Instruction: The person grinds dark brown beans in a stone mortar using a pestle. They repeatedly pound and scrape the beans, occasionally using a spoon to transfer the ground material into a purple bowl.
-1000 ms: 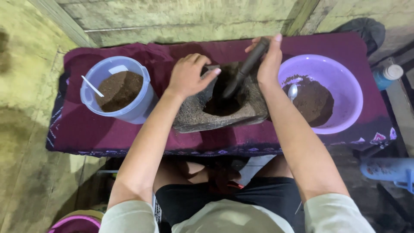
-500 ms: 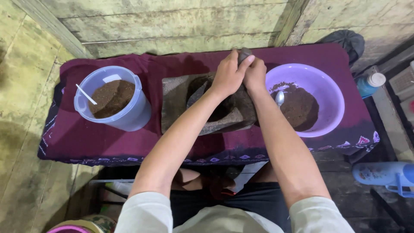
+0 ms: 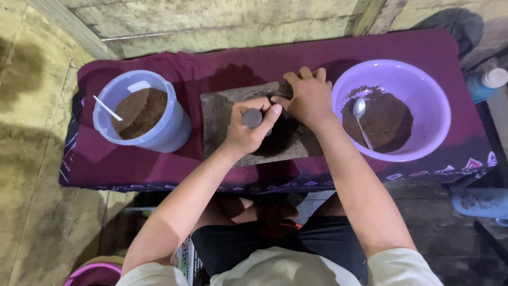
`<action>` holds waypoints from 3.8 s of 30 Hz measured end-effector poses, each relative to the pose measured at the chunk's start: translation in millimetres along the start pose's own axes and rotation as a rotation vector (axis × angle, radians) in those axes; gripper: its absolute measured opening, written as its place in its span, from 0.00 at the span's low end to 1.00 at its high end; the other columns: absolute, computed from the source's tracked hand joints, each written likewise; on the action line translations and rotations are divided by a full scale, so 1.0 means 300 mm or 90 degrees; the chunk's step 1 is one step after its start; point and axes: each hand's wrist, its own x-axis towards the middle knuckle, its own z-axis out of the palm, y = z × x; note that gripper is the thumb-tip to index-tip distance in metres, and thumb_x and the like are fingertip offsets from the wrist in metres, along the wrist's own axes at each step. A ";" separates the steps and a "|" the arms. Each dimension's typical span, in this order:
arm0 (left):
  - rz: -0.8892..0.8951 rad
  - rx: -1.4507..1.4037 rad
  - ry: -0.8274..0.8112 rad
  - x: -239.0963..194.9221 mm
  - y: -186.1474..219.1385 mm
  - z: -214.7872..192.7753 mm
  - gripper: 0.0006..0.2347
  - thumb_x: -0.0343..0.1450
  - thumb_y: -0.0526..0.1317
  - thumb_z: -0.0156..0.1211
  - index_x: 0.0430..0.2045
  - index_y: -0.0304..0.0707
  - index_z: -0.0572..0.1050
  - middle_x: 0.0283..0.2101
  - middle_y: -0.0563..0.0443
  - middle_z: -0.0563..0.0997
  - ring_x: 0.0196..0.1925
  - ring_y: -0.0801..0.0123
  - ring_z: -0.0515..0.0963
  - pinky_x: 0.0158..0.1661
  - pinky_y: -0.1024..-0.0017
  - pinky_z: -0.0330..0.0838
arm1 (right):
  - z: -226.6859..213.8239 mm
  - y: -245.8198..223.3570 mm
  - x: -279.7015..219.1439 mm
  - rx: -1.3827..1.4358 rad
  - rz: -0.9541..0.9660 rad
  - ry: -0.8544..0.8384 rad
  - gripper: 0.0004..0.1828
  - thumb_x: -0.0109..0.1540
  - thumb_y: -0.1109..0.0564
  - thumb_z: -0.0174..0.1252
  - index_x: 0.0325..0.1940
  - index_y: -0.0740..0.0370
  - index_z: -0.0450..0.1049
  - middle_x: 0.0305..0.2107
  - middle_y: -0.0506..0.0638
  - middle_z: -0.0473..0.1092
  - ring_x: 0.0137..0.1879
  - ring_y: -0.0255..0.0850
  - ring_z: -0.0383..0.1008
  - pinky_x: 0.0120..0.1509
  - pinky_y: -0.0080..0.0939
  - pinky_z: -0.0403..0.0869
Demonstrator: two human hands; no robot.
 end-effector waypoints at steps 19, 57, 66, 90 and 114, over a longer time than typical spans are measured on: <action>0.176 -0.079 0.035 -0.013 0.162 -0.015 0.21 0.71 0.24 0.53 0.05 0.40 0.60 0.06 0.54 0.60 0.10 0.73 0.54 0.15 0.77 0.53 | 0.018 0.033 -0.001 -0.041 -0.094 0.036 0.26 0.63 0.29 0.61 0.51 0.50 0.78 0.43 0.51 0.74 0.57 0.53 0.70 0.50 0.59 0.76; -0.057 -0.188 0.247 0.099 -0.134 -0.140 0.14 0.70 0.33 0.54 0.12 0.45 0.64 0.12 0.61 0.61 0.10 0.77 0.58 0.15 0.76 0.55 | 0.079 0.086 0.026 -0.075 -0.210 0.159 0.33 0.64 0.28 0.66 0.47 0.61 0.76 0.38 0.54 0.73 0.48 0.57 0.71 0.34 0.61 0.76; -0.009 -0.252 0.255 -0.060 -0.080 -0.147 0.14 0.71 0.32 0.48 0.13 0.43 0.56 0.09 0.56 0.55 0.09 0.72 0.55 0.15 0.72 0.52 | 0.088 0.092 0.057 -0.094 -0.206 0.127 0.34 0.65 0.25 0.65 0.49 0.60 0.77 0.39 0.55 0.74 0.49 0.57 0.70 0.35 0.60 0.76; 0.155 -0.007 -0.017 0.041 -0.103 0.073 0.18 0.76 0.42 0.51 0.13 0.43 0.59 0.14 0.58 0.60 0.15 0.73 0.60 0.19 0.73 0.52 | 0.159 0.207 0.181 0.258 -0.035 0.077 0.33 0.82 0.51 0.56 0.24 0.59 0.56 0.17 0.48 0.57 0.27 0.41 0.53 0.35 0.51 0.53; -0.116 -0.169 0.166 0.247 -0.167 -0.019 0.13 0.69 0.30 0.52 0.13 0.46 0.61 0.11 0.60 0.57 0.10 0.77 0.54 0.13 0.75 0.51 | 0.129 0.155 0.171 0.156 -0.120 0.119 0.23 0.78 0.57 0.51 0.27 0.67 0.66 0.19 0.57 0.66 0.21 0.56 0.63 0.25 0.54 0.60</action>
